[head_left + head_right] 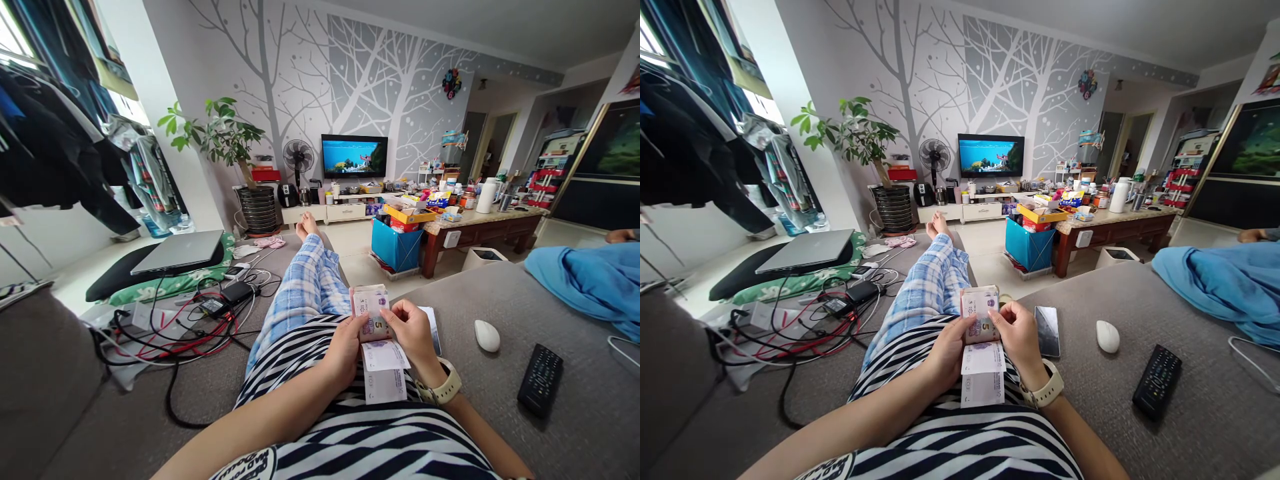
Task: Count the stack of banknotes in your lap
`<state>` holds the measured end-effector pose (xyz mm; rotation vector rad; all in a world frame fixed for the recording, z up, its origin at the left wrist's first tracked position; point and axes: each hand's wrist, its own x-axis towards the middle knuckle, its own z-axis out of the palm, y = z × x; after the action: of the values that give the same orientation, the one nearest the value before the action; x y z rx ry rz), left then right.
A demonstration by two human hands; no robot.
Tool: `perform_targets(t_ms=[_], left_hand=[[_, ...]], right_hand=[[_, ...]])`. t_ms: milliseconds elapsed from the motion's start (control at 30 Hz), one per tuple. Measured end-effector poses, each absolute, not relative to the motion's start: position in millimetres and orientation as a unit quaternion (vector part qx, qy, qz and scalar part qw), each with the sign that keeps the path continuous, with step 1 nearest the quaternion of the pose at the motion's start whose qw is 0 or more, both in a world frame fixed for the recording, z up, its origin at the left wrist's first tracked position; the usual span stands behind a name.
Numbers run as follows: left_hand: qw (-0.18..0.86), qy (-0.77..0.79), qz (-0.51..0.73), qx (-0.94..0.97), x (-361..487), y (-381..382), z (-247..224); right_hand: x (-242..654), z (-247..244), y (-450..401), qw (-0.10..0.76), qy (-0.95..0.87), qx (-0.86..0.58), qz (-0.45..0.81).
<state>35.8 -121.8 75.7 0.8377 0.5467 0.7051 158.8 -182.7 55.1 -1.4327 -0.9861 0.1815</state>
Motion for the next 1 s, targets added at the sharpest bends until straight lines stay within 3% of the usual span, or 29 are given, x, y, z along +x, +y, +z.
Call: perform_targets(t_ms=[633, 1000], left_hand=[[0.844, 0.291, 0.326, 0.31, 39, -122, 85], [0.843, 0.251, 0.306, 0.364, 37, -125, 87]], right_hand=[[154, 56, -192, 0.663, -0.452, -0.595, 0.045], [150, 57, -198, 0.668, -0.474, -0.568, 0.084]])
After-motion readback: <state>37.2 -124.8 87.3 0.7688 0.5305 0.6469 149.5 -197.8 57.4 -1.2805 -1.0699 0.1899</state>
